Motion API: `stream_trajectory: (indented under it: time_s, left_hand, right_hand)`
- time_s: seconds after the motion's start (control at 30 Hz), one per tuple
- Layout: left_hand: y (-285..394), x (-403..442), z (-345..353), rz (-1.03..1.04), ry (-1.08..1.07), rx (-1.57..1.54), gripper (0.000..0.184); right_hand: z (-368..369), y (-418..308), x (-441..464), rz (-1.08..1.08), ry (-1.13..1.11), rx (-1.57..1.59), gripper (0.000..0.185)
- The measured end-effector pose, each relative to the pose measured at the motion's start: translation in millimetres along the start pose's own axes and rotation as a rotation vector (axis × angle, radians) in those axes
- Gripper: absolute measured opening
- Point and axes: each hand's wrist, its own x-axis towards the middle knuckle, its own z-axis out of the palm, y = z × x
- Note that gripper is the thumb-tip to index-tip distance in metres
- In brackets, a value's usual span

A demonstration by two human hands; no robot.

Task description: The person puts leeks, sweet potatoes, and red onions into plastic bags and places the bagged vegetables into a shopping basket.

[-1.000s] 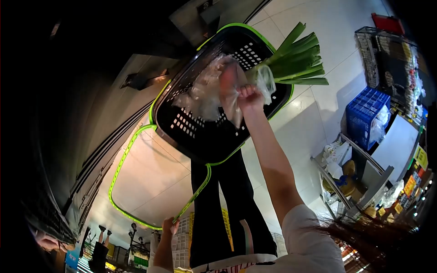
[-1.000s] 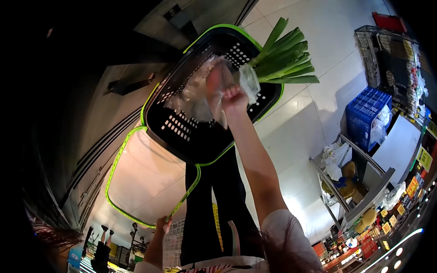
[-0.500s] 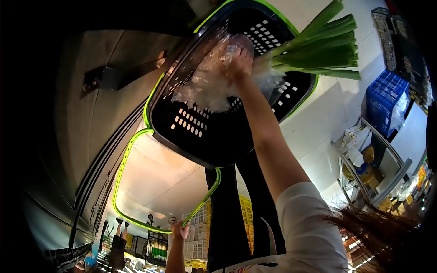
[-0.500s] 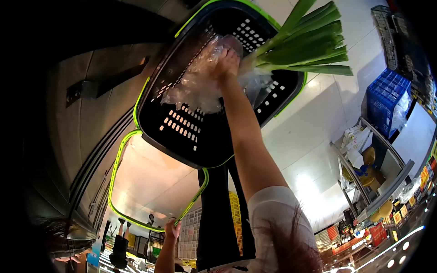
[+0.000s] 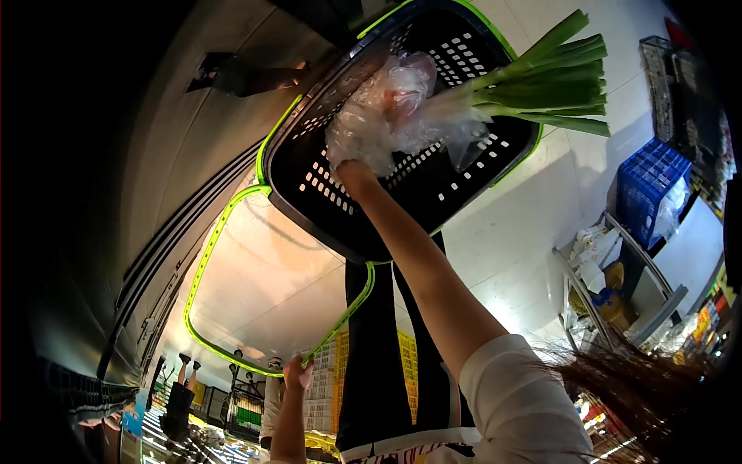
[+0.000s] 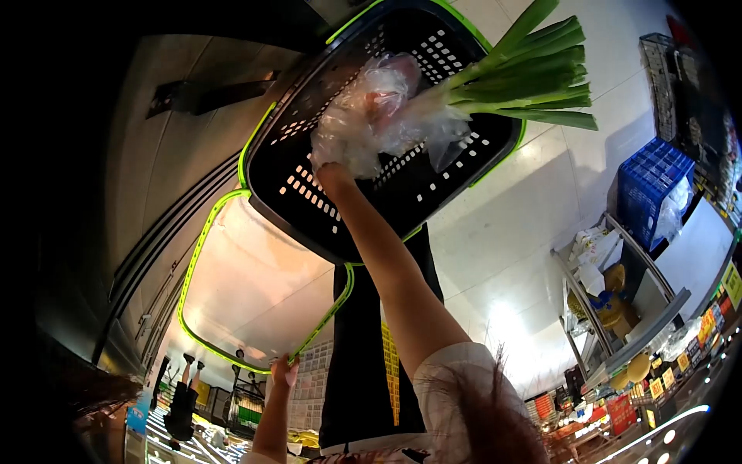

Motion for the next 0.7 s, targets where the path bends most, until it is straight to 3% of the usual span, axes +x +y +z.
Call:
stream_trajectory:
  time_s: [0.03,0.17,0.23,0.3,0.33,0.37,0.4,0.43,0.6,0.67,0.7]
  left_hand:
    - [1.9,0.0,1.0,-0.023,0.007,-0.023,0.044]
    - [12.2,5.0,-2.6,-0.031,-0.038,-0.040,0.046]
    - [13.6,7.7,-3.8,0.053,-0.094,-0.082,0.041]
    - [43.6,3.8,-16.8,0.282,0.181,-0.123,0.043]
    - [54.5,6.0,-23.4,0.357,0.298,-0.174,0.046]
    - [68.6,12.1,-32.0,0.433,0.418,-0.224,0.050]
    - [91.8,11.7,-51.1,0.456,0.455,-0.345,0.052]
    - [120.1,10.1,-73.2,0.482,0.494,-0.468,0.054]
    - [221.0,-17.4,-160.7,0.511,0.105,-1.318,0.074]
    - [241.2,-30.5,-187.6,0.506,0.107,-1.398,0.082]
    - [245.4,-39.1,-202.3,0.514,0.098,-1.443,0.077]
  right_hand:
    - [0.5,-0.5,-13.1,0.045,-0.025,0.032,0.014]
    - [-0.7,-2.3,-80.7,0.081,0.014,0.192,0.016]
    - [-27.8,-9.8,-125.2,-0.001,0.294,0.635,0.013]
    - [-41.3,-8.6,-167.5,-0.006,0.382,1.010,0.011]
    - [-56.8,-17.7,-192.0,0.127,0.357,1.505,0.017]
    - [-76.4,-15.7,-215.5,0.220,0.251,1.625,0.027]
    - [-100.6,-26.8,-248.0,0.175,0.265,1.895,0.032]
    - [-122.2,-34.0,-265.6,0.270,0.224,1.917,0.030]
    - [-183.1,-101.5,-348.9,0.140,0.197,2.181,0.029]
    - [-199.9,-132.2,-370.6,0.097,0.208,2.192,0.027]
    - [-204.8,-144.3,-381.7,0.151,0.196,2.243,0.027]
